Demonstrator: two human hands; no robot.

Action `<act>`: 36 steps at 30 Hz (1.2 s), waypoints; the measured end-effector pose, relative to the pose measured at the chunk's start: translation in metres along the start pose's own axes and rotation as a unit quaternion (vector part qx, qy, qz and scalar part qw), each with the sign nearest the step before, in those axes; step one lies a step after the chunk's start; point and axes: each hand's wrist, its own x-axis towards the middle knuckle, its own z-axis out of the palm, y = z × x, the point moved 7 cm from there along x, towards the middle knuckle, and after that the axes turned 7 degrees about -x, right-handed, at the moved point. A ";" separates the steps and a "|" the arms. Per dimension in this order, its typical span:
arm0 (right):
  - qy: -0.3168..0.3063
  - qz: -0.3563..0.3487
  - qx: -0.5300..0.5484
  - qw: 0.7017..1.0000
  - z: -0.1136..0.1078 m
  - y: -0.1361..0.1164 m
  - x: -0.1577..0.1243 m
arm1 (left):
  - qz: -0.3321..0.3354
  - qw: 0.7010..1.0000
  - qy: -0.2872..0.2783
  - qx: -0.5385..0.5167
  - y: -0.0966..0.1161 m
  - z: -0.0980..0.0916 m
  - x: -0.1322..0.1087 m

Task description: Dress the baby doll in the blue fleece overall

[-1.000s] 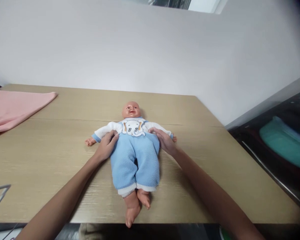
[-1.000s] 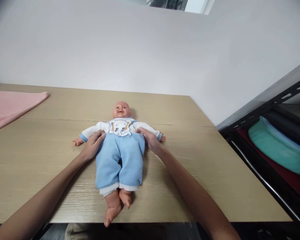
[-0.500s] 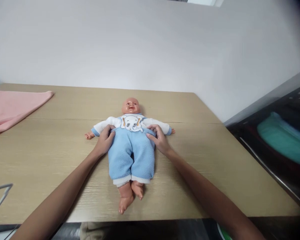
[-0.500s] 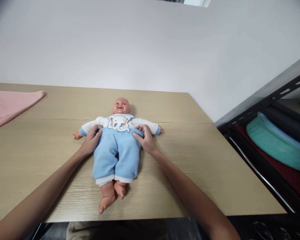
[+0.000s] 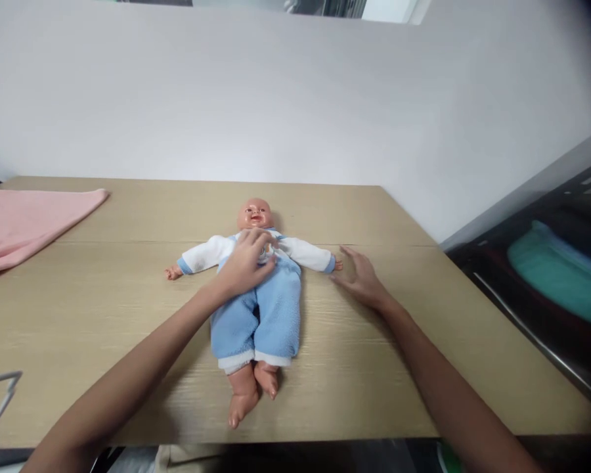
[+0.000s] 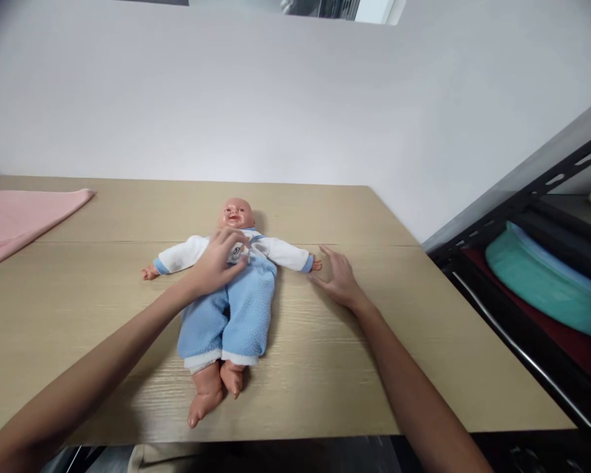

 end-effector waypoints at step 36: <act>-0.079 0.044 0.333 0.938 0.047 -0.081 -0.021 | -0.062 0.965 0.111 -0.230 -0.025 0.007 0.061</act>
